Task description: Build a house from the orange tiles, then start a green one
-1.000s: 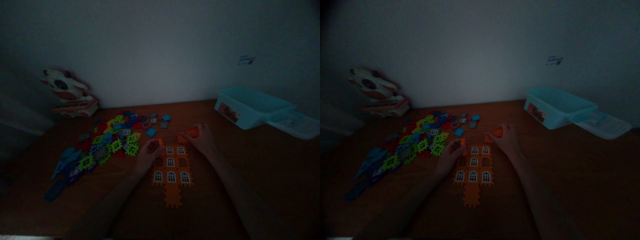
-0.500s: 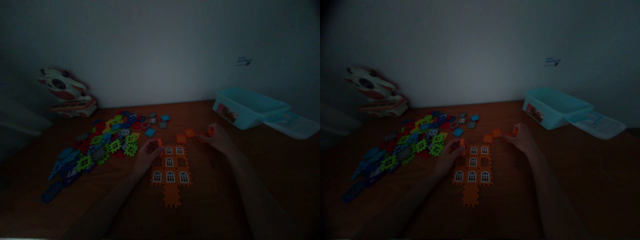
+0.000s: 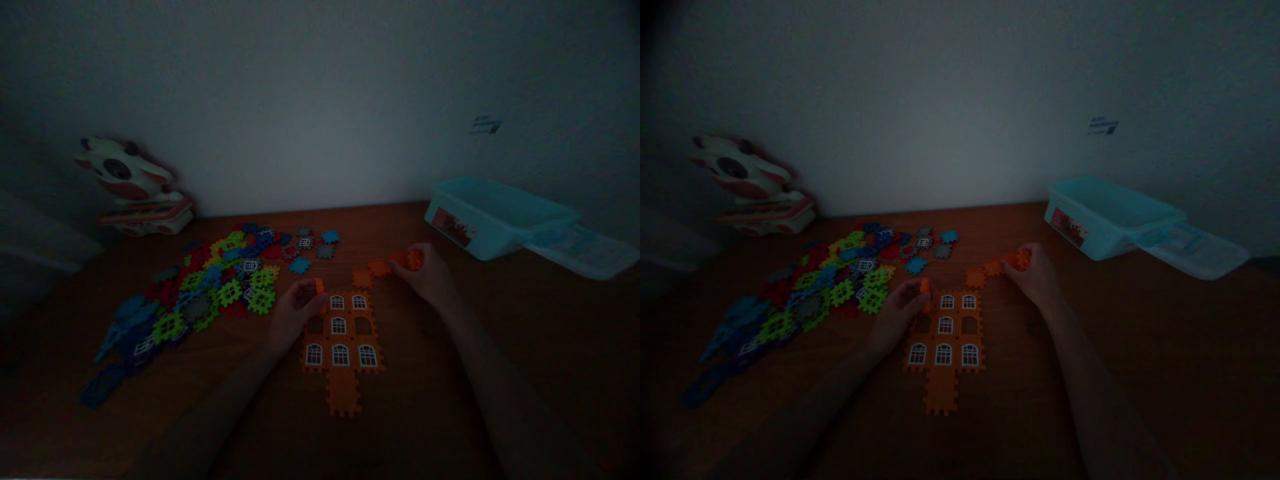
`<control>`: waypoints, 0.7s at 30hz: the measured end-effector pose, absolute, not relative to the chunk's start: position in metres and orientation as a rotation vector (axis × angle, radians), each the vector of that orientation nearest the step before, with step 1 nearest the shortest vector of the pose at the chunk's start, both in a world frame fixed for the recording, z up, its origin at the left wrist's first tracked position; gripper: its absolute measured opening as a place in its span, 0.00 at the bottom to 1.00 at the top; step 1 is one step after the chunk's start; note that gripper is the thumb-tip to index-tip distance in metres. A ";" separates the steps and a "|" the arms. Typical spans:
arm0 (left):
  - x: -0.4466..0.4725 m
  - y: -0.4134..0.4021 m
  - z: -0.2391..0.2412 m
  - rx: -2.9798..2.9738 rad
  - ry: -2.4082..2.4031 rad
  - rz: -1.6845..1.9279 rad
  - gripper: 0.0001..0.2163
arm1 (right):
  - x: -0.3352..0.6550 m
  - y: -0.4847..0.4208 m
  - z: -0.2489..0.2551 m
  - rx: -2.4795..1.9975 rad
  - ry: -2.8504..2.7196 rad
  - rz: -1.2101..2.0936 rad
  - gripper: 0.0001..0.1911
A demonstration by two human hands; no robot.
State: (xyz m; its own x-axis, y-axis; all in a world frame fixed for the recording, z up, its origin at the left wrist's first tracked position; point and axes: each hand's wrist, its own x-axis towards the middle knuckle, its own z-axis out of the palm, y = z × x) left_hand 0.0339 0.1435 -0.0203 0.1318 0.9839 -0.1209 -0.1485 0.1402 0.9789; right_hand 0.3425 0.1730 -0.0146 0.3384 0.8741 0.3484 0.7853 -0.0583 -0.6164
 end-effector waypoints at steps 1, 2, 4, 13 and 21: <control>0.034 0.143 -0.020 1.055 1.064 1.094 0.24 | 0.337 0.174 -0.016 -1.799 -1.505 0.139 0.27; 0.034 0.143 -0.020 1.058 1.062 1.093 0.24 | 0.332 0.176 -0.018 -1.755 -1.557 0.130 0.27; 0.034 0.143 -0.020 1.066 1.060 1.096 0.24 | 0.323 0.178 -0.023 -1.696 -1.659 0.111 0.24; 0.034 0.143 -0.020 1.043 1.035 1.086 0.24 | 0.321 0.184 -0.040 -1.664 -1.991 0.038 0.18; 0.034 0.142 -0.017 1.050 1.052 1.071 0.23 | 0.327 0.180 -0.034 -1.763 -1.998 0.036 0.17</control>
